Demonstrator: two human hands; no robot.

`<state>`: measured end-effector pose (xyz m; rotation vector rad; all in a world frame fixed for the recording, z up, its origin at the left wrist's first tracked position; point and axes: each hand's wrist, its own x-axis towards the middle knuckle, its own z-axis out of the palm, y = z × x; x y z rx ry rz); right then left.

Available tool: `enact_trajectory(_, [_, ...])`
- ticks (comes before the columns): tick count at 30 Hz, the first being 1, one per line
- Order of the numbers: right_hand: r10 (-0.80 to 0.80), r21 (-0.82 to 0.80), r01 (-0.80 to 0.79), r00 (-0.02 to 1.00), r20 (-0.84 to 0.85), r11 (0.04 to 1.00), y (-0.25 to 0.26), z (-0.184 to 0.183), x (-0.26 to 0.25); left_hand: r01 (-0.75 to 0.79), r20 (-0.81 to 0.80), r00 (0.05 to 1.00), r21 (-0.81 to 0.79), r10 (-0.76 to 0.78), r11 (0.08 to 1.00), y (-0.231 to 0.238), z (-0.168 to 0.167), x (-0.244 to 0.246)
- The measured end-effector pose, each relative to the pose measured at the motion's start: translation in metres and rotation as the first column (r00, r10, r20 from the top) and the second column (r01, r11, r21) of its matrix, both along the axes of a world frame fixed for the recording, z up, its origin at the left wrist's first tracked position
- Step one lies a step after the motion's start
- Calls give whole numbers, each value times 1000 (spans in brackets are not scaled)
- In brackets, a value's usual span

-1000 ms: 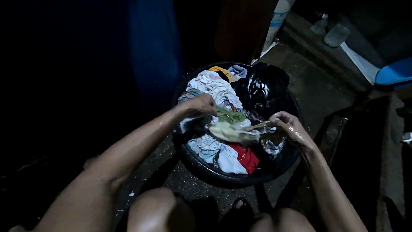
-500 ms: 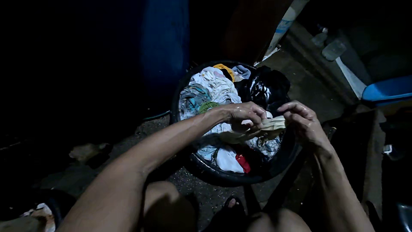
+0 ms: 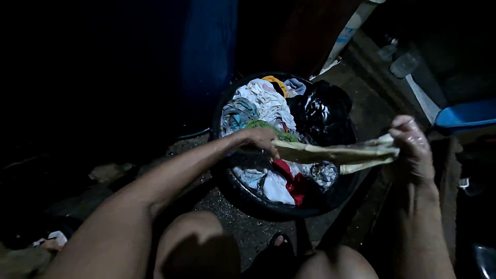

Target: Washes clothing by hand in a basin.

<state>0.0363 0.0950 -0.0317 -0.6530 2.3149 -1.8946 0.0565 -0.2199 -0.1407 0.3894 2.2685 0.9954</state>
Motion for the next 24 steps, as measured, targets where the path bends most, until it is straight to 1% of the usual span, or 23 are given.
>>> enact_trajectory(2, [-57,103,50,996,66,993,11,-23,7,-116,13,993,166,116,979,-22,2,-2])
enact_trajectory(4, [-44,221,27,996,75,975,23,-47,13,-258,59,965,364,254,895,-43,1,0])
enact_trajectory(6, [24,274,-44,997,77,961,30,-66,19,-367,121,927,481,354,796,-56,7,2])
enact_trajectory(7, [58,347,-69,997,42,935,31,-72,22,-390,135,917,498,375,775,-60,12,3])
enact_trajectory(8, [88,452,-75,996,-7,889,29,-74,24,-407,141,910,489,390,772,-62,17,4])
enact_trajectory(9, [108,545,-57,992,-61,837,26,-76,26,-417,138,906,461,401,783,-63,22,6])
enact_trajectory(10, [120,606,-18,984,-129,796,23,-78,27,-403,116,912,430,393,808,-64,25,8])
enact_trajectory(12, [90,649,67,975,-205,758,21,-83,26,-330,9,936,371,352,868,-67,24,10])
enact_trajectory(13, [60,644,84,978,-199,760,21,-84,26,-267,-61,950,345,306,900,-68,22,11])
enact_trajectory(14, [27,618,77,987,-157,782,20,-83,27,-208,-121,958,329,260,921,-70,20,11])
enact_trajectory(15, [-7,555,46,997,-72,831,19,-81,27,-169,-159,961,316,227,934,-70,19,13])
enact_trajectory(16, [-29,426,9,999,43,905,19,-80,27,-157,-168,962,307,215,939,-68,19,14])
enact_trajectory(17, [-30,239,-13,984,175,971,17,-77,28,-159,-159,965,285,210,945,-65,20,16])
enact_trajectory(18, [-2,44,-12,952,305,999,13,-73,28,-160,-143,970,243,198,957,-60,20,18])
enact_trajectory(19, [50,-109,-6,916,399,994,9,-69,29,-142,-148,974,179,170,974,-53,19,17])
enact_trajectory(20, [106,-213,-7,882,459,977,2,-65,29,-114,-152,980,109,130,987,-43,17,16])
enact_trajectory(21, [136,-253,-7,856,499,967,-7,-62,29,-100,-137,985,52,106,994,-31,17,15])
enact_trajectory(22, [160,-242,-35,837,524,970,-18,-60,28,-104,-111,988,23,106,994,-18,18,14])
enact_trajectory(23, [181,-201,-82,817,547,976,-28,-59,28,-115,-98,988,39,119,993,-6,17,12])
enact_trajectory(24, [195,-154,-129,795,574,980,-38,-59,29,-129,-102,985,105,139,986,4,14,9])
